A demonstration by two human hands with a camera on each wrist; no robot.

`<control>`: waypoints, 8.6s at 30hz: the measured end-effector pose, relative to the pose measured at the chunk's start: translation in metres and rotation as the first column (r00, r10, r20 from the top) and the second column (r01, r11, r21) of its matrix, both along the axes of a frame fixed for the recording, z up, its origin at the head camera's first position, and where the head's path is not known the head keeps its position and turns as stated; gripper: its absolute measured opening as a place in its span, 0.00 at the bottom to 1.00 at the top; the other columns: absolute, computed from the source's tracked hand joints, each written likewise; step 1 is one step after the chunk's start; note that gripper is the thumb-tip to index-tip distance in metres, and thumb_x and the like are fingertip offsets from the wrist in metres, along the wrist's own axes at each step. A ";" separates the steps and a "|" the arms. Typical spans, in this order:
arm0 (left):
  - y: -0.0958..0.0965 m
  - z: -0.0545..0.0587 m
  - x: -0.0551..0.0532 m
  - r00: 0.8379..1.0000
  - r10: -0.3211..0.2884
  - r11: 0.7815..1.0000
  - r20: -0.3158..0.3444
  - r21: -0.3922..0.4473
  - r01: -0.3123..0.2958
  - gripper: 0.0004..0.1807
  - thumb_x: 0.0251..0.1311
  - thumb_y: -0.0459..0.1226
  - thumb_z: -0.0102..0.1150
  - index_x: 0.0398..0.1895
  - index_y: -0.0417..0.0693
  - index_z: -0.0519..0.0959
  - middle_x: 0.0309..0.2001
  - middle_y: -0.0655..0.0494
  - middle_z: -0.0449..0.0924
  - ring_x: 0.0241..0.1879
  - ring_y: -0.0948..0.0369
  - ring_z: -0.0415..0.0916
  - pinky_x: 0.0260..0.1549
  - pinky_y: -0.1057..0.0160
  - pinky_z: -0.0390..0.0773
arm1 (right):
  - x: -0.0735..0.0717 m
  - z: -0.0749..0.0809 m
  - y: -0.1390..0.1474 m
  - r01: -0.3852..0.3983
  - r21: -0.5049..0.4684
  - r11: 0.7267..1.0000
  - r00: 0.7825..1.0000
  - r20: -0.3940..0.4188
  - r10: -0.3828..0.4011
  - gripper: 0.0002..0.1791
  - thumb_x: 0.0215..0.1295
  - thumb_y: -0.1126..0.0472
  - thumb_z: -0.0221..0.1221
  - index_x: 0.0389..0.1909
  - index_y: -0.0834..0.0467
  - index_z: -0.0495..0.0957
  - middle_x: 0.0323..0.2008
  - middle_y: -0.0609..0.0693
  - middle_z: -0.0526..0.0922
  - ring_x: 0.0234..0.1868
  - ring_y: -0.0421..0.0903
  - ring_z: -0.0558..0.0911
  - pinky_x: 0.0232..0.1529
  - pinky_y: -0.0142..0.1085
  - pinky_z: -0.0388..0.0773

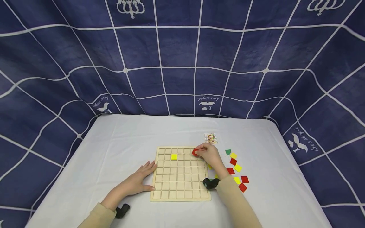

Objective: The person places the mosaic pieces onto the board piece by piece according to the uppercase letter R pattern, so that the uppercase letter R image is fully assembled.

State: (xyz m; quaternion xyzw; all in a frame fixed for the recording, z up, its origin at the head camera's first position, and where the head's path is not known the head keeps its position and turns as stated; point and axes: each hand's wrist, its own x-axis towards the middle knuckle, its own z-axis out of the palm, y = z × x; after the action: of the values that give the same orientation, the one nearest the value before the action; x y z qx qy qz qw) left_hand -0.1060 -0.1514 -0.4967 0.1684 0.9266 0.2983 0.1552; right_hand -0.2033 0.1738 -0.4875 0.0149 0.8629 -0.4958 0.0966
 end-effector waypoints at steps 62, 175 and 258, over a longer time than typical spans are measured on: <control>0.000 -0.002 -0.001 1.000 0.002 1.000 -0.007 -0.008 -0.002 0.52 0.47 0.47 0.75 0.74 0.41 0.60 0.78 0.46 0.51 0.78 0.46 0.43 0.76 0.43 0.46 | 0.006 0.011 0.048 0.063 0.145 0.987 0.994 -0.099 -0.048 0.14 0.68 0.59 0.61 0.50 0.60 0.83 0.43 0.56 0.86 0.40 0.47 0.81 0.42 0.33 0.80; 0.000 -0.003 -0.002 0.999 -0.026 1.000 -0.026 -0.012 0.026 0.51 0.49 0.47 0.74 0.74 0.41 0.60 0.78 0.45 0.51 0.78 0.44 0.44 0.75 0.42 0.47 | 0.003 -0.011 -0.040 -0.133 0.243 0.961 0.972 -0.158 0.175 0.03 0.57 0.66 0.68 0.32 0.59 0.86 0.30 0.50 0.77 0.31 0.42 0.76 0.34 0.33 0.76; 0.000 -0.004 -0.001 1.000 -0.006 1.000 -0.025 -0.006 0.006 0.51 0.47 0.48 0.74 0.74 0.42 0.61 0.78 0.45 0.52 0.78 0.45 0.44 0.75 0.42 0.47 | -0.002 0.001 0.091 0.100 0.324 0.941 0.988 0.076 -0.132 0.13 0.63 0.62 0.64 0.45 0.64 0.76 0.39 0.58 0.79 0.36 0.50 0.75 0.34 0.33 0.75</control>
State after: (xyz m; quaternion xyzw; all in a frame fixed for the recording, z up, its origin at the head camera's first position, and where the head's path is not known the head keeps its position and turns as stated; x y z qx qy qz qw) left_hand -0.1074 -0.1518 -0.5005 0.1744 0.9288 0.2930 0.1450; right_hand -0.2056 0.2653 -0.4861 0.1051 0.9237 -0.3532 0.1050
